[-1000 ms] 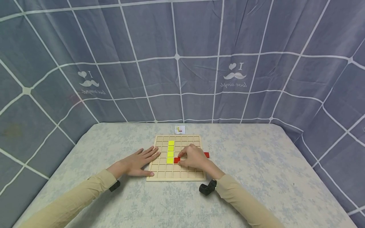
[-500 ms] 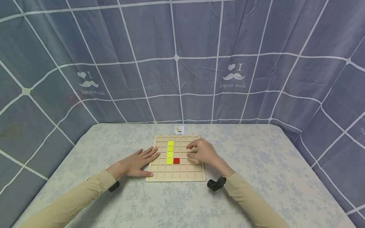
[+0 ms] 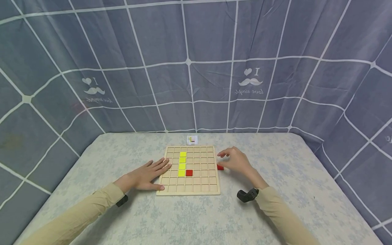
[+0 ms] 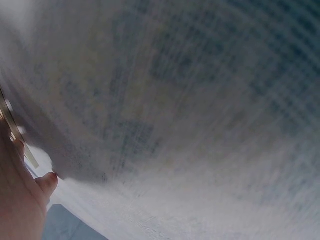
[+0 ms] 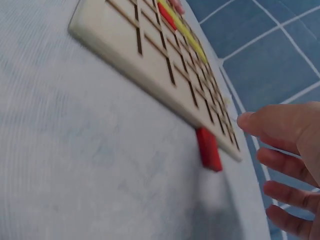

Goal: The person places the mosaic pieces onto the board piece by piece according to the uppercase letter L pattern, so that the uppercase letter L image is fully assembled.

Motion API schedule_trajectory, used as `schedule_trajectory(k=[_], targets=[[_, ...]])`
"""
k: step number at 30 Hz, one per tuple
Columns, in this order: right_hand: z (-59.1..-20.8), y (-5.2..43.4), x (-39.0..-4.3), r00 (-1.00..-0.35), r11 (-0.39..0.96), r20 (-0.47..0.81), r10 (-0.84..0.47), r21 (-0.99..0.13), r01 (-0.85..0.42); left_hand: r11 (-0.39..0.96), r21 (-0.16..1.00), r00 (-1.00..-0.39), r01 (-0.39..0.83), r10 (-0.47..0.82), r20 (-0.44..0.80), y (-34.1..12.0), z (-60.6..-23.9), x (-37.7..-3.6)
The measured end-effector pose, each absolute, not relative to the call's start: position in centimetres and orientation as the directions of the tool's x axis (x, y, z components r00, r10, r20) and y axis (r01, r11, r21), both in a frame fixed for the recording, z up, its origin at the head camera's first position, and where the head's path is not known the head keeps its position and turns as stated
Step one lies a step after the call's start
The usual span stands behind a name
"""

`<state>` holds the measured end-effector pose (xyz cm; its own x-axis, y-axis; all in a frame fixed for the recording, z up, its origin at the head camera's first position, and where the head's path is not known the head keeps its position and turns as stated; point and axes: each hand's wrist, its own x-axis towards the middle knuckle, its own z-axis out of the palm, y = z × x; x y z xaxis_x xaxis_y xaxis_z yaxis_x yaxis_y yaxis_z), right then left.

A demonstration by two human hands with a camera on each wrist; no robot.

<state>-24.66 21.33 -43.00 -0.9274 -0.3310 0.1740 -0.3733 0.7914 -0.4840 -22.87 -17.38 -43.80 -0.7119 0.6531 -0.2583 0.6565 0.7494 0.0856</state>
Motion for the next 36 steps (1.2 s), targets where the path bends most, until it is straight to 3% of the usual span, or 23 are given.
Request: schedule_trajectory(k=[13, 27, 36], targets=[[-45.2, 22.9, -24.6, -0.906, 0.797, 0.179, -0.383, -0.432, -0.422, 0.748, 0.089, -0.711, 0.658, 0.655, -0.254, -17.4, -43.9, -22.9], [-45.3, 22.9, -24.6, -0.888, 0.813, 0.217, -0.405, -0.359, -0.458, 0.749, 0.091, -0.712, 0.656, 0.655, -0.253, -17.4, -44.0, -22.9], [-44.5, 23.2, -24.5, -0.903, 0.824, 0.198, -0.382, -0.369, -0.429, 0.750, 0.097, -0.710, 0.655, 0.654, -0.262, -17.5, -44.0, -23.0]])
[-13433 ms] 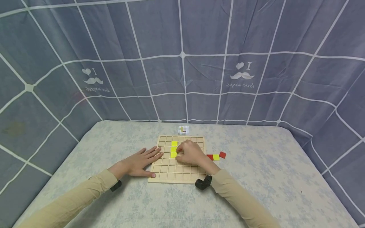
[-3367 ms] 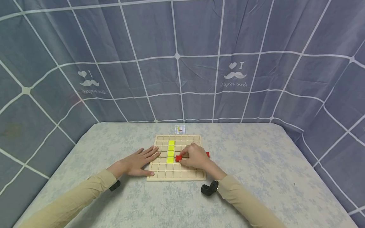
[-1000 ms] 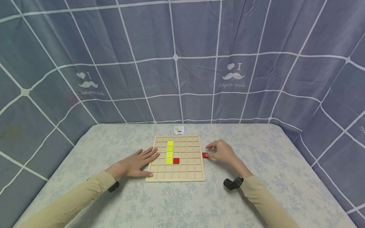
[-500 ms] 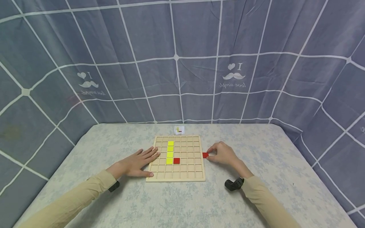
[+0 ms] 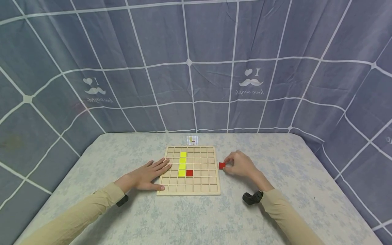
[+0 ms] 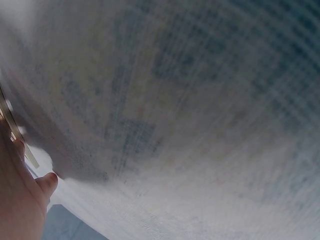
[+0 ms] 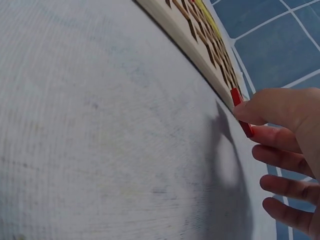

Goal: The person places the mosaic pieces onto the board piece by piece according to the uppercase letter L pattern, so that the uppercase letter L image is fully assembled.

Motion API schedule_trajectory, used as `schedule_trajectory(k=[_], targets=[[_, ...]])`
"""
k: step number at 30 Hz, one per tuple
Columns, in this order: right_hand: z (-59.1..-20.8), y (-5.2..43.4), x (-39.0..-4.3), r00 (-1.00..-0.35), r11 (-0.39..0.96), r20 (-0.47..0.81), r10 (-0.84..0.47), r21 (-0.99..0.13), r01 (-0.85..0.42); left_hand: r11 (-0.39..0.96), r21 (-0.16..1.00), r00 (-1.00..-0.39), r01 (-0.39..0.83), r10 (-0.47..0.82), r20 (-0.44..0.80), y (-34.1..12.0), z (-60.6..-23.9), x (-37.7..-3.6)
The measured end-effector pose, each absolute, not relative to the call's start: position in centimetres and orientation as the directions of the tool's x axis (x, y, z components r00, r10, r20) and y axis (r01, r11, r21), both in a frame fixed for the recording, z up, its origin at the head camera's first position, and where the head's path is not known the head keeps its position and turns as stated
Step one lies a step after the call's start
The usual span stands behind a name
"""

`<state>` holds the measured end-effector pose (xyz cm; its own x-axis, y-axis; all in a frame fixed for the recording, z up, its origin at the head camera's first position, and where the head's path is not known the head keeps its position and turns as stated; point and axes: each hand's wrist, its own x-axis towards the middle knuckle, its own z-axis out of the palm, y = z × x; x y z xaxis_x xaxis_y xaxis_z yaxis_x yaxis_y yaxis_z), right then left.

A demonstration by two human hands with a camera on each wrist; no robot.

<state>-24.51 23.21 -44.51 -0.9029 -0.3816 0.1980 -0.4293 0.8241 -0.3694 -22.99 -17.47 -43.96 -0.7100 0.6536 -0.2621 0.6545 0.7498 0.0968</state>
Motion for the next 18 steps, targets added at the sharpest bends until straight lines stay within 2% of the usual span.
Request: schedule_trajectory(k=[18], targets=[[-44.4, 19.3, -24.0, -0.863, 0.773, 0.263, -0.432, -0.385, -0.505, 0.752, 0.086, -0.712, 0.654, 0.650, -0.265, -17.4, -44.0, -23.0]])
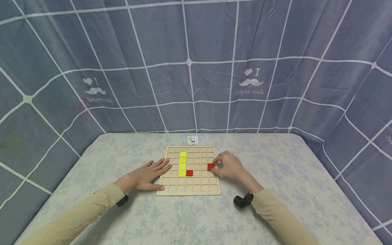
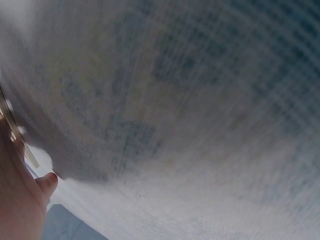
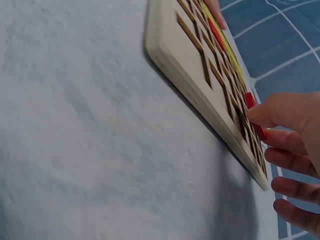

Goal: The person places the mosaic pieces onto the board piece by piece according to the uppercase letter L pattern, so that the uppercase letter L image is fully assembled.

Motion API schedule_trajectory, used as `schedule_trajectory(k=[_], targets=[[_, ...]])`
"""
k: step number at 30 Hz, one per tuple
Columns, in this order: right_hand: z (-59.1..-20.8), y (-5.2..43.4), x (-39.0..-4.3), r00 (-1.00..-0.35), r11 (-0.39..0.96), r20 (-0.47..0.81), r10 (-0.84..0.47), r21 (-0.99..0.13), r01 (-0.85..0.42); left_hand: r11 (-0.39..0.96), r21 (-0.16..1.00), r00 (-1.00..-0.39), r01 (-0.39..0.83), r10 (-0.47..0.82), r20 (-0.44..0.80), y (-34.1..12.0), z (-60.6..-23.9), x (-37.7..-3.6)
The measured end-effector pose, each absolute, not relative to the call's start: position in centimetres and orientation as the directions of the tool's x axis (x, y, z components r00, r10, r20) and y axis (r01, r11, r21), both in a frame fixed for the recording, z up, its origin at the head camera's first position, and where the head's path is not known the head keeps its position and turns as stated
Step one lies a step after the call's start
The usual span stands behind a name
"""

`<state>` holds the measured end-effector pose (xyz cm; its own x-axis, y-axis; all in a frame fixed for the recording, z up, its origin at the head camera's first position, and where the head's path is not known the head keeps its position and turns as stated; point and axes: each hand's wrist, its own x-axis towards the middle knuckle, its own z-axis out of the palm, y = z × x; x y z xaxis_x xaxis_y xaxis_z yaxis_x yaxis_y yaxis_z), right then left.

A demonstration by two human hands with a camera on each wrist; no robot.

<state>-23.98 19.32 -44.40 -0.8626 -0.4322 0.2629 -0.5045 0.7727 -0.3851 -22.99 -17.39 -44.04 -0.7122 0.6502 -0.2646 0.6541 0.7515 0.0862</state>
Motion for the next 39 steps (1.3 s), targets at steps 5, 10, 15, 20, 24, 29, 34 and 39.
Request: schedule_trajectory(k=[5, 10, 15, 20, 24, 29, 34, 39], targets=[[-44.7, 18.0, -23.7, -0.849, 0.762, 0.263, -0.459, -0.375, -0.528, 0.749, 0.090, -0.711, 0.656, 0.653, -0.261, -17.4, -43.9, -22.9], [-44.9, 16.8, -23.6, -0.833, 0.746, 0.265, -0.486, -0.369, -0.554, 0.746, 0.090, -0.708, 0.660, 0.658, -0.256, -17.4, -43.9, -22.9], [-44.9, 15.9, -23.5, -0.826, 0.729, 0.254, -0.504, -0.388, -0.564, 0.745, 0.089, -0.708, 0.661, 0.659, -0.253, -17.5, -43.9, -23.0], [-44.8, 15.3, -23.3, -0.845, 0.747, 0.211, -0.492, -0.396, -0.534, 0.746, 0.089, -0.708, 0.659, 0.656, -0.261, -17.4, -43.9, -23.0], [-44.5, 15.0, -23.1, -0.845, 0.749, 0.202, -0.496, -0.392, -0.534, 0.740, 0.090, -0.703, 0.666, 0.664, -0.256, -17.3, -43.9, -23.0], [-44.4, 14.9, -23.1, -0.843, 0.749, 0.200, -0.500, -0.390, -0.536, 0.731, 0.097, -0.696, 0.675, 0.675, -0.247, -17.3, -43.9, -23.0], [-44.6, 14.9, -23.2, -0.848, 0.757, 0.190, -0.495, -0.386, -0.528, 0.740, 0.089, -0.703, 0.667, 0.664, -0.254, -17.3, -43.9, -23.0], [-44.8, 14.8, -23.2, -0.849, 0.758, 0.191, -0.493, -0.384, -0.527, 0.735, 0.087, -0.700, 0.673, 0.670, -0.246, -17.3, -43.7, -22.9]])
